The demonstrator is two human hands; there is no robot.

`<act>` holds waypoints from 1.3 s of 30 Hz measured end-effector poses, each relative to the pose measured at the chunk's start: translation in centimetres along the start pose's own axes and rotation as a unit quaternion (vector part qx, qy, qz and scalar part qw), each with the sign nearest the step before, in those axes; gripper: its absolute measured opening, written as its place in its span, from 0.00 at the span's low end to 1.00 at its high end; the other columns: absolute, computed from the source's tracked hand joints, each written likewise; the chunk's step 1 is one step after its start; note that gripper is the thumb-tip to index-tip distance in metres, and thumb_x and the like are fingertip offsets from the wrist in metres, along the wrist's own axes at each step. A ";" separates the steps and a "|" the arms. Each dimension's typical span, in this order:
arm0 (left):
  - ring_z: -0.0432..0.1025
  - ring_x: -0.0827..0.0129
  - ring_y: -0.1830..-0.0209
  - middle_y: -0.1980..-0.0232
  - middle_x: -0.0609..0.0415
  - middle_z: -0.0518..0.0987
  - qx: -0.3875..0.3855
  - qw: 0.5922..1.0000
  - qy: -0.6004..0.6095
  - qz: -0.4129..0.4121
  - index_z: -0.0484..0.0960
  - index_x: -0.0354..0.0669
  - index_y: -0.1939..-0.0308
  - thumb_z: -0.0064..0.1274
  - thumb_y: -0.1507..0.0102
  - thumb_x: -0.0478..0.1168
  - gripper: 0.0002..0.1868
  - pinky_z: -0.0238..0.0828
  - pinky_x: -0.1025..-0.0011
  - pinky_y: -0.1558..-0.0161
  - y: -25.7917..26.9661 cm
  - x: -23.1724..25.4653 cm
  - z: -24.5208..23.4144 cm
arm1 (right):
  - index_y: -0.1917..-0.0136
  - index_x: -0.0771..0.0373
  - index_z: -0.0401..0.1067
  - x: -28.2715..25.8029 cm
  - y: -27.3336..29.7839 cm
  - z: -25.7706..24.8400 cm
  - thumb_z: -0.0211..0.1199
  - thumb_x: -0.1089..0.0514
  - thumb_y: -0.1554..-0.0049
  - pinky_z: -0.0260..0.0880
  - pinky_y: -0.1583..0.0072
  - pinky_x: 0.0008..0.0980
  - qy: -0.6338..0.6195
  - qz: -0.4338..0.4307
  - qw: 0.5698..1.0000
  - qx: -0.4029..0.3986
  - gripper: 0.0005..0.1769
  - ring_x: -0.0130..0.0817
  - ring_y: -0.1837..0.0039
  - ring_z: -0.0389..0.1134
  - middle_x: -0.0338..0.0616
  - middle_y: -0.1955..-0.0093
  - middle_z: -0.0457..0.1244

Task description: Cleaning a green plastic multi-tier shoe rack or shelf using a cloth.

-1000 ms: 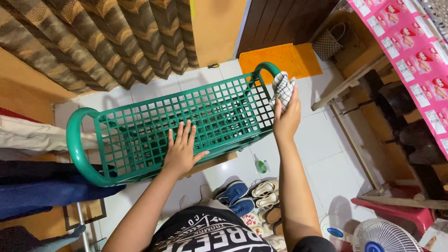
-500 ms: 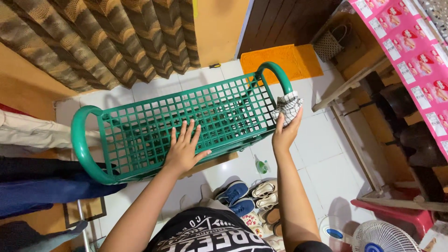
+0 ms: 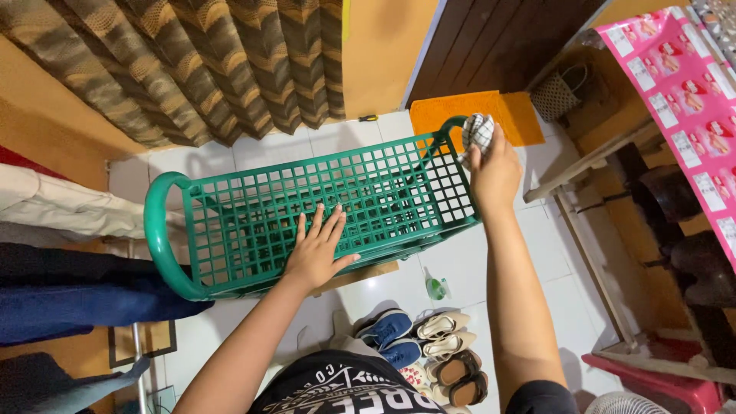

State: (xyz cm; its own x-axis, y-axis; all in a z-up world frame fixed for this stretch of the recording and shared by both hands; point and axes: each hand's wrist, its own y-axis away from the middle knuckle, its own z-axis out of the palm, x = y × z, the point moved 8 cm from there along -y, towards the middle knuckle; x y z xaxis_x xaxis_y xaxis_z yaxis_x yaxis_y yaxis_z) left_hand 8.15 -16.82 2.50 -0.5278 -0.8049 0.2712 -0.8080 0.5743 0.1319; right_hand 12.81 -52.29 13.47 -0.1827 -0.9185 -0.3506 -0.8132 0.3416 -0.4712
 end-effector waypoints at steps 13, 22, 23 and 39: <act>0.34 0.51 0.18 0.17 0.55 0.46 0.032 0.999 0.030 0.007 0.53 0.44 0.22 0.43 0.38 0.73 0.51 0.26 0.41 0.25 0.2 -0.3 -0.5 | 0.37 0.63 0.74 2.1 -10.6 10.7 0.62 0.46 0.42 0.70 0.42 0.51 0.129 0.060 0.948 -0.285 0.25 0.59 0.44 0.71 0.64 0.48 0.69; 0.36 0.51 0.18 0.18 0.53 0.48 0.050 0.999 0.017 -0.003 0.56 0.43 0.23 0.47 0.40 0.73 0.52 0.27 0.39 0.26 0.6 0.3 -1.0 | 0.35 0.67 0.73 3.7 -10.6 13.0 0.65 0.50 0.46 0.73 0.43 0.45 -0.015 0.108 0.892 -0.438 0.29 0.49 0.45 0.73 0.61 0.43 0.70; 0.35 0.52 0.17 0.18 0.54 0.47 0.028 0.999 0.010 -0.014 0.56 0.44 0.23 0.46 0.40 0.73 0.52 0.26 0.39 0.26 0.5 0.3 -1.2 | 0.33 0.68 0.70 3.6 -10.5 12.6 0.66 0.50 0.46 0.72 0.43 0.42 -0.078 0.118 0.894 -0.425 0.31 0.44 0.45 0.72 0.59 0.42 0.70; 0.31 0.56 0.17 0.17 0.59 0.43 -0.032 0.998 0.011 -0.043 0.50 0.51 0.21 0.43 0.41 0.76 0.53 0.23 0.43 0.24 0.3 0.0 -1.4 | 0.17 0.63 0.54 0.0 0.5 -1.1 0.65 0.66 0.38 0.69 0.34 0.33 -0.254 0.024 0.965 -0.068 0.40 0.37 0.34 0.70 0.56 0.30 0.66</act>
State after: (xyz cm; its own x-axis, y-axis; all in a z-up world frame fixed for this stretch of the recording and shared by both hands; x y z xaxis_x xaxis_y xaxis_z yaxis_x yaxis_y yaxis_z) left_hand 8.25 -16.42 3.88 -0.4501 -0.8488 0.2776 -0.8313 0.5118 0.2170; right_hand 11.77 -52.34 14.08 0.0448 -0.6749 -0.7365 -0.8821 0.3193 -0.3463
